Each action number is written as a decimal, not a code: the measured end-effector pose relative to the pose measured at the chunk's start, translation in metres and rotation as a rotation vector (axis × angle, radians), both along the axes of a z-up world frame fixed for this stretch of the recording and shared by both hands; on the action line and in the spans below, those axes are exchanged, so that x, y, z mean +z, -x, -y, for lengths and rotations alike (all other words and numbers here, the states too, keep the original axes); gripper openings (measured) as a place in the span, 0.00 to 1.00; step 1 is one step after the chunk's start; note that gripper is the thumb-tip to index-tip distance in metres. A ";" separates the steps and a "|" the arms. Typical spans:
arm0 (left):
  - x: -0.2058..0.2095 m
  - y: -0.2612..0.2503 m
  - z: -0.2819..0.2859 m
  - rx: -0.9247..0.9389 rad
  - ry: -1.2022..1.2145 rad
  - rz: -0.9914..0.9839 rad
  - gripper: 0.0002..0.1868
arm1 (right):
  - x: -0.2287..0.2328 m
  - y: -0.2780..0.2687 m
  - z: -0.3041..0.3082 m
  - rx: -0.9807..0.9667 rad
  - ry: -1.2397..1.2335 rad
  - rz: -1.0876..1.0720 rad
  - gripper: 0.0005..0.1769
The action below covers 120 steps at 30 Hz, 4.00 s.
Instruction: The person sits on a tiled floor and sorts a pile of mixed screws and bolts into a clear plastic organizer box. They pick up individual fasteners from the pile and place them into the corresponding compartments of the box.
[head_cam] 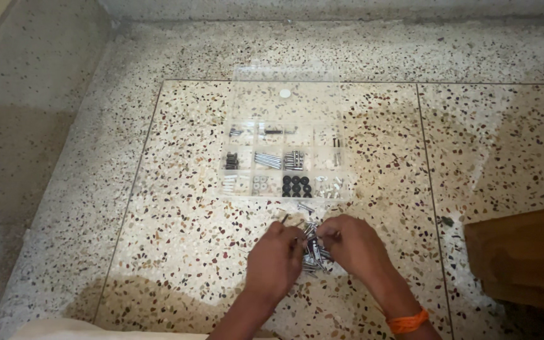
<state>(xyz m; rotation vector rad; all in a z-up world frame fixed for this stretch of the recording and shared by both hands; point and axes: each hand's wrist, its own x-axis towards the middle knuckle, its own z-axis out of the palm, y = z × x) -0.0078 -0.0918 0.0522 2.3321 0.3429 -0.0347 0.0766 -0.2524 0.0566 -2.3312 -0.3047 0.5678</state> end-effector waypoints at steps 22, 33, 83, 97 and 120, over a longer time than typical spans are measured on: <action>-0.012 -0.015 0.004 -0.141 -0.142 0.050 0.07 | 0.004 -0.004 0.003 0.054 0.157 -0.031 0.13; -0.008 -0.012 0.008 0.054 0.191 0.010 0.09 | -0.007 -0.002 0.000 0.049 -0.118 0.102 0.17; -0.058 -0.027 -0.083 0.051 -0.219 0.433 0.06 | -0.040 0.008 -0.032 -0.431 -0.445 -0.495 0.12; -0.068 -0.028 -0.088 0.061 -0.140 0.603 0.06 | -0.008 -0.108 -0.190 0.210 -0.184 0.402 0.10; -0.087 -0.027 -0.082 0.080 -0.160 0.484 0.06 | 0.000 -0.108 -0.207 0.503 0.271 0.515 0.15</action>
